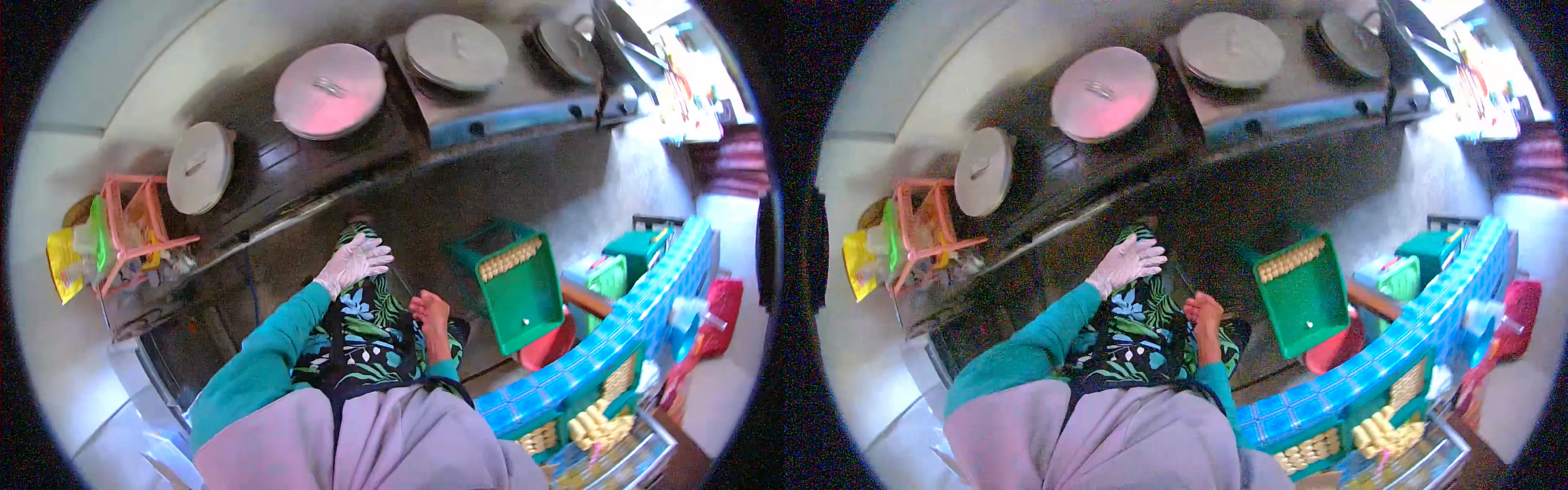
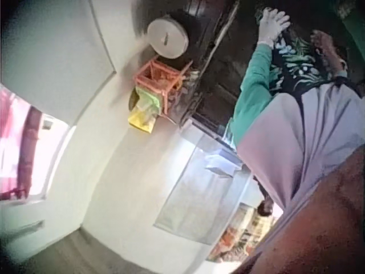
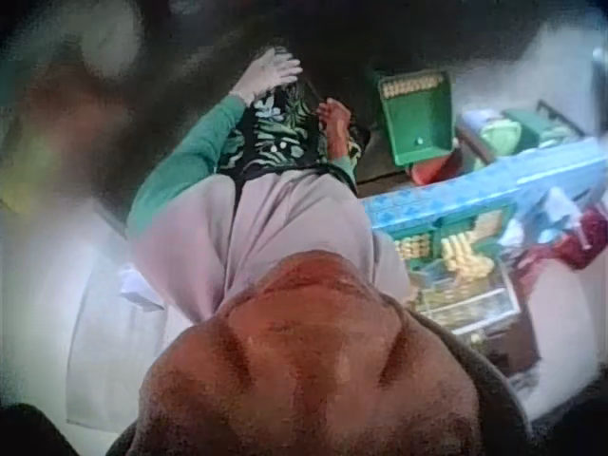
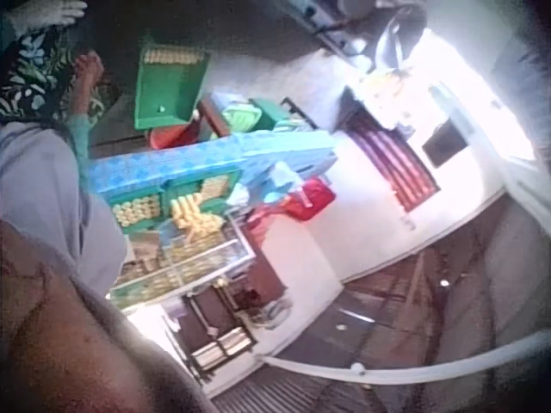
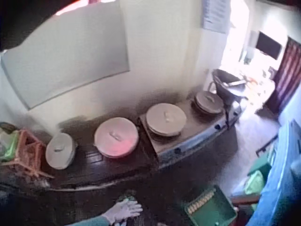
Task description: The person prepares dough by flattening a small portion in their palm, filling it, and rolling it into a sphere before placing it on a tray. The person also moves trays and opens a steamer lid.
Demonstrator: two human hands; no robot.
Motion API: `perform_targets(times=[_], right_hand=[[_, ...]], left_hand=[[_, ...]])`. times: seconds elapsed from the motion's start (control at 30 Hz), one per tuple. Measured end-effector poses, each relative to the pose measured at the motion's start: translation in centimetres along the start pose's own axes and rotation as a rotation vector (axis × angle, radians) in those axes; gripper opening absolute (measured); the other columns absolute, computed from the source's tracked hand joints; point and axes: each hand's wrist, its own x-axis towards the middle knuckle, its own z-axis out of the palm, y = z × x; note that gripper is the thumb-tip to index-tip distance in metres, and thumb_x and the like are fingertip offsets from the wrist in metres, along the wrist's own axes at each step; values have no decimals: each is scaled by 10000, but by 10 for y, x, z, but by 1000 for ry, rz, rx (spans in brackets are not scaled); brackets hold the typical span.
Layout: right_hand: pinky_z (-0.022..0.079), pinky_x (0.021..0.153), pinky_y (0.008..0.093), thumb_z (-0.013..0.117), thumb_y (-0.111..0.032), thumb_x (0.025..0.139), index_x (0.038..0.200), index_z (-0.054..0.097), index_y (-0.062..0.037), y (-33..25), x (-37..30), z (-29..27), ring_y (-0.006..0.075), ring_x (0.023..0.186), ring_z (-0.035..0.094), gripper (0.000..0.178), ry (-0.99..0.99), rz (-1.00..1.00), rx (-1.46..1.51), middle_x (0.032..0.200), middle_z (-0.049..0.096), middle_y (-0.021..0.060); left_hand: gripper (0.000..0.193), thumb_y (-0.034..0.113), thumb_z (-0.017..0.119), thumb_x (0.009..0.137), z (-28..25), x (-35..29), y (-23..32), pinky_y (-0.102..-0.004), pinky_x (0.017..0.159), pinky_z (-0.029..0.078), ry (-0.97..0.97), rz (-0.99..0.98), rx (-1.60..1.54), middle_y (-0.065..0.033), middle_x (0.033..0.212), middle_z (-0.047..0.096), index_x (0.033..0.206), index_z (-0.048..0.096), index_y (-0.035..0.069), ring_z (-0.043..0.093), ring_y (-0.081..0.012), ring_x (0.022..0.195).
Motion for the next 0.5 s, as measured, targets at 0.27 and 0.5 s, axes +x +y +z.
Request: perform_targets(times=[0.27,0.5], right_hand=[[409,523,330,610,-210,881,684,614,-13,-227,-6,252,160,557,549,278,-192,-1352,-809,618,588,87],[502,799,455,633,-260,804,919,651,-21,-291,-5,458,356,850,599,266,-99,-1677,-1482,904,612,174]], left_hand=[[560,402,424,986,-10,-100,91,-563,1038,375,86,497,-609,-275,1348,454,1275,439,-77,410,-435,1281],[597,407,512,955,-49,-171,126,-478,1030,417,317,794,-462,-251,1389,413,1303,410,-68,426,-383,1282]])
